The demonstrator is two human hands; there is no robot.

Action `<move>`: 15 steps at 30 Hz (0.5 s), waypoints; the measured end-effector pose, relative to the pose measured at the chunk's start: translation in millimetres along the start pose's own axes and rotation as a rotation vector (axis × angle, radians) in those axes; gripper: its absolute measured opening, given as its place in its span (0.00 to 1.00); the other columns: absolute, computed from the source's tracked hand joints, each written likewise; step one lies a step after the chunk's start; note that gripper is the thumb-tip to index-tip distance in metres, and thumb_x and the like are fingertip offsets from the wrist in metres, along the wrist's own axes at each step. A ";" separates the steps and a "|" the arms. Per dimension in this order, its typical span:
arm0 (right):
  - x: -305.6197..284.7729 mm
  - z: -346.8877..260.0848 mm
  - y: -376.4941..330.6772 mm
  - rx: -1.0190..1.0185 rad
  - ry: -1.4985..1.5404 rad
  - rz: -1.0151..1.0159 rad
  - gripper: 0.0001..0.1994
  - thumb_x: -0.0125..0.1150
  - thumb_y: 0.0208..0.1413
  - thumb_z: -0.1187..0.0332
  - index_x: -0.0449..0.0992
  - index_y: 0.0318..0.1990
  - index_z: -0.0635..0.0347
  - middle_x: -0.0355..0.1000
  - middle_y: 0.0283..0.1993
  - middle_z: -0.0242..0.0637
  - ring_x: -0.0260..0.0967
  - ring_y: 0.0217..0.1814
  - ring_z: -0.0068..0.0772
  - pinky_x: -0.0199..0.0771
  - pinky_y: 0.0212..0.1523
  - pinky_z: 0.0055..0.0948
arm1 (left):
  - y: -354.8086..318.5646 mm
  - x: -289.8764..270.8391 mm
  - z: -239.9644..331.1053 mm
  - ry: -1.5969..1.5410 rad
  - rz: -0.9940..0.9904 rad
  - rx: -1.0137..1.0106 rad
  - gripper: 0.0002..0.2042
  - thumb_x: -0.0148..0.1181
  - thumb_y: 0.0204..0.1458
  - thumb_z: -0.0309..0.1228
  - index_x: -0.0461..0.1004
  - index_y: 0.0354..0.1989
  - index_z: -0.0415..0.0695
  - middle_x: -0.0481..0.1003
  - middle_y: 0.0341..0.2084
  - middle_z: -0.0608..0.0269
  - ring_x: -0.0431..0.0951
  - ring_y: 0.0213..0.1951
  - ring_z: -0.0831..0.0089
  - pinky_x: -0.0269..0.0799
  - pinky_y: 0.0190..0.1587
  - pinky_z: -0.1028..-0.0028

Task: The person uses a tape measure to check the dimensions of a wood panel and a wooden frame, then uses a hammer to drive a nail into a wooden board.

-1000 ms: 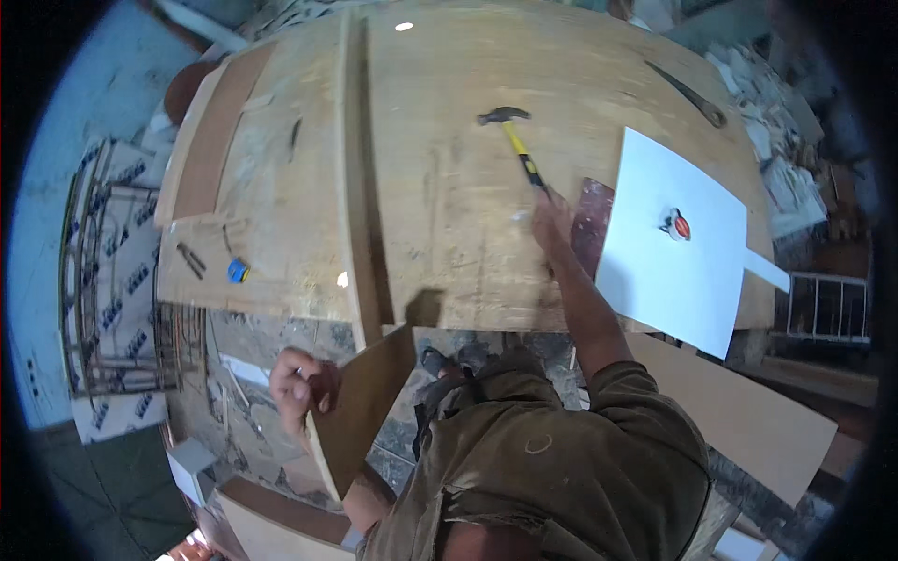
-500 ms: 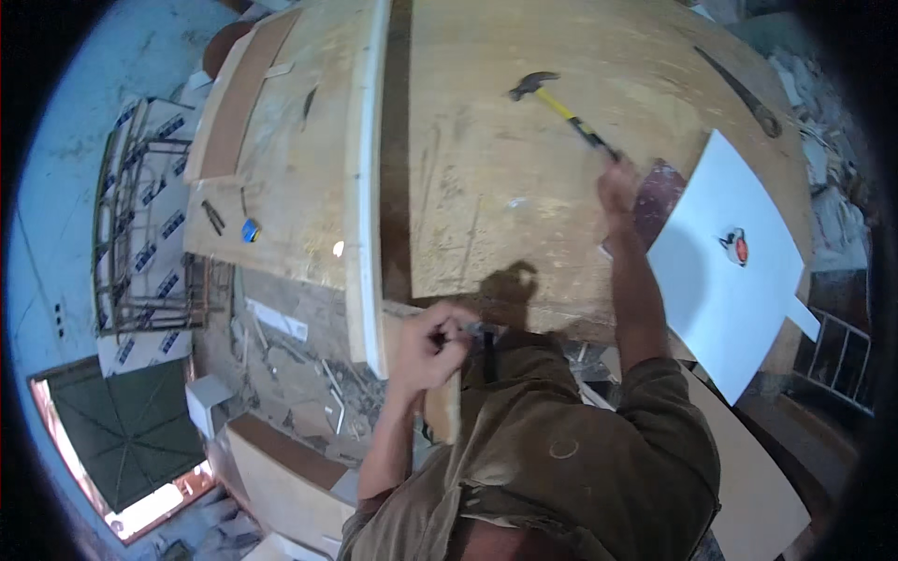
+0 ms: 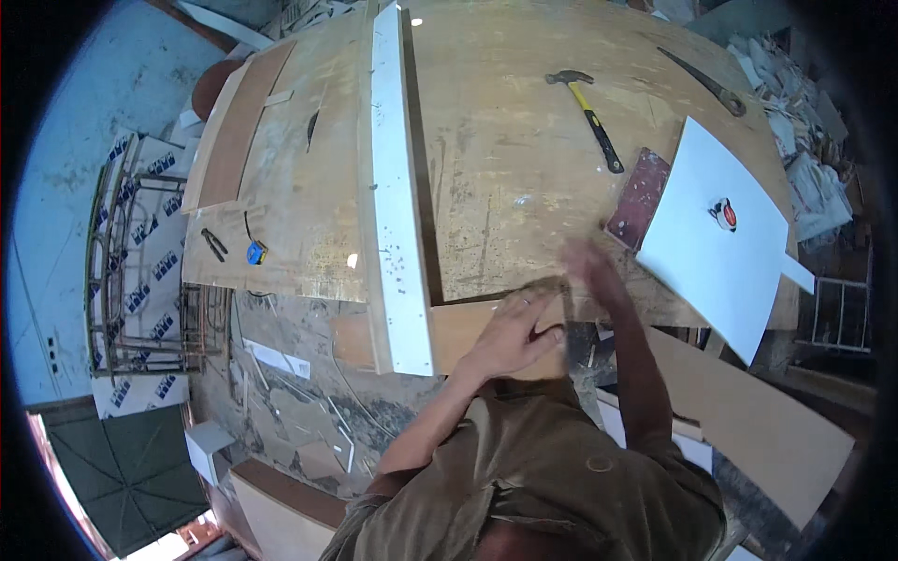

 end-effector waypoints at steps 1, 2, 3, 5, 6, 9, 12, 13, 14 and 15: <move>45.4 -36.5 -47.0 0.247 0.857 -0.079 0.20 0.49 0.65 0.59 0.70 0.57 0.63 0.72 0.54 0.37 0.67 0.55 0.37 0.64 0.59 0.36 | -19.9 -7.3 -12.3 0.001 0.010 0.002 0.24 0.61 0.56 0.36 0.67 0.59 0.38 0.72 0.51 0.43 0.72 0.52 0.46 0.68 0.53 0.57; 51.0 -16.2 -85.8 0.160 0.539 0.096 0.20 0.48 0.66 0.59 0.69 0.58 0.63 0.71 0.54 0.36 0.67 0.55 0.36 0.64 0.57 0.36 | -33.9 -7.6 -18.0 -0.107 -0.020 0.040 0.23 0.61 0.56 0.36 0.68 0.58 0.38 0.73 0.50 0.44 0.73 0.52 0.48 0.68 0.54 0.59; 54.6 7.1 -115.3 0.077 0.222 0.255 0.21 0.47 0.66 0.58 0.67 0.59 0.62 0.71 0.54 0.35 0.67 0.55 0.34 0.65 0.56 0.36 | -47.9 -11.1 -20.6 -0.209 -0.046 0.067 0.23 0.61 0.56 0.36 0.69 0.58 0.39 0.73 0.50 0.45 0.74 0.52 0.49 0.68 0.54 0.60; 52.4 60.6 -166.8 0.399 0.622 0.331 0.19 0.44 0.68 0.57 0.71 0.56 0.60 0.70 0.55 0.35 0.66 0.56 0.29 0.66 0.53 0.32 | -84.3 -41.1 -39.2 -0.322 0.021 -0.113 0.16 0.60 0.56 0.32 0.74 0.51 0.38 0.77 0.45 0.49 0.78 0.47 0.55 0.71 0.52 0.63; 46.1 93.6 -177.5 0.389 0.625 0.343 0.19 0.44 0.68 0.57 0.71 0.56 0.60 0.70 0.55 0.35 0.66 0.56 0.29 0.66 0.53 0.32 | -109.1 -53.3 -59.5 -0.315 0.105 -0.158 0.13 0.60 0.56 0.31 0.75 0.48 0.38 0.78 0.43 0.50 0.79 0.45 0.57 0.72 0.50 0.65; 52.6 133.4 -211.6 0.279 -0.102 0.446 0.28 0.52 0.63 0.45 0.67 0.60 0.57 0.73 0.46 0.36 0.74 0.42 0.29 0.76 0.40 0.32 | -203.8 -99.0 -131.8 -0.182 0.568 -0.347 0.08 0.54 0.58 0.24 0.76 0.43 0.38 0.77 0.34 0.61 0.75 0.36 0.73 0.72 0.41 0.73; 86.2 86.5 -202.3 0.447 0.400 0.764 0.24 0.54 0.63 0.46 0.72 0.53 0.57 0.74 0.37 0.30 0.72 0.32 0.23 0.74 0.31 0.26 | -297.3 -148.2 -200.3 -0.018 0.878 -0.633 0.12 0.58 0.57 0.26 0.73 0.48 0.38 0.75 0.40 0.58 0.74 0.41 0.73 0.69 0.44 0.76; 99.8 81.8 -186.1 0.444 0.342 0.681 0.23 0.54 0.63 0.47 0.74 0.51 0.57 0.73 0.35 0.29 0.71 0.32 0.23 0.73 0.31 0.27 | -350.1 -162.6 -247.8 -0.054 1.006 -0.673 0.17 0.59 0.57 0.31 0.69 0.53 0.39 0.74 0.44 0.57 0.73 0.45 0.71 0.69 0.46 0.74; 115.6 77.7 -166.5 0.435 0.282 0.590 0.22 0.55 0.62 0.47 0.75 0.49 0.57 0.73 0.34 0.28 0.71 0.32 0.22 0.72 0.31 0.27 | -396.3 -178.2 -289.5 -0.091 1.144 -0.709 0.22 0.60 0.57 0.37 0.66 0.57 0.41 0.73 0.47 0.55 0.73 0.49 0.69 0.69 0.48 0.71; 112.2 86.5 -168.9 0.434 0.290 0.635 0.22 0.55 0.62 0.47 0.75 0.49 0.57 0.73 0.34 0.28 0.71 0.32 0.22 0.72 0.31 0.27 | -389.6 -181.4 -298.9 -0.109 1.107 -0.691 0.22 0.60 0.57 0.37 0.66 0.57 0.41 0.73 0.47 0.55 0.73 0.49 0.69 0.69 0.48 0.71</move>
Point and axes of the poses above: each hand's wrist, its own y-axis towards the middle knuckle, its own x-axis out of the palm, z = x × y, the point moved 6 cm from there along y, towards the middle knuckle
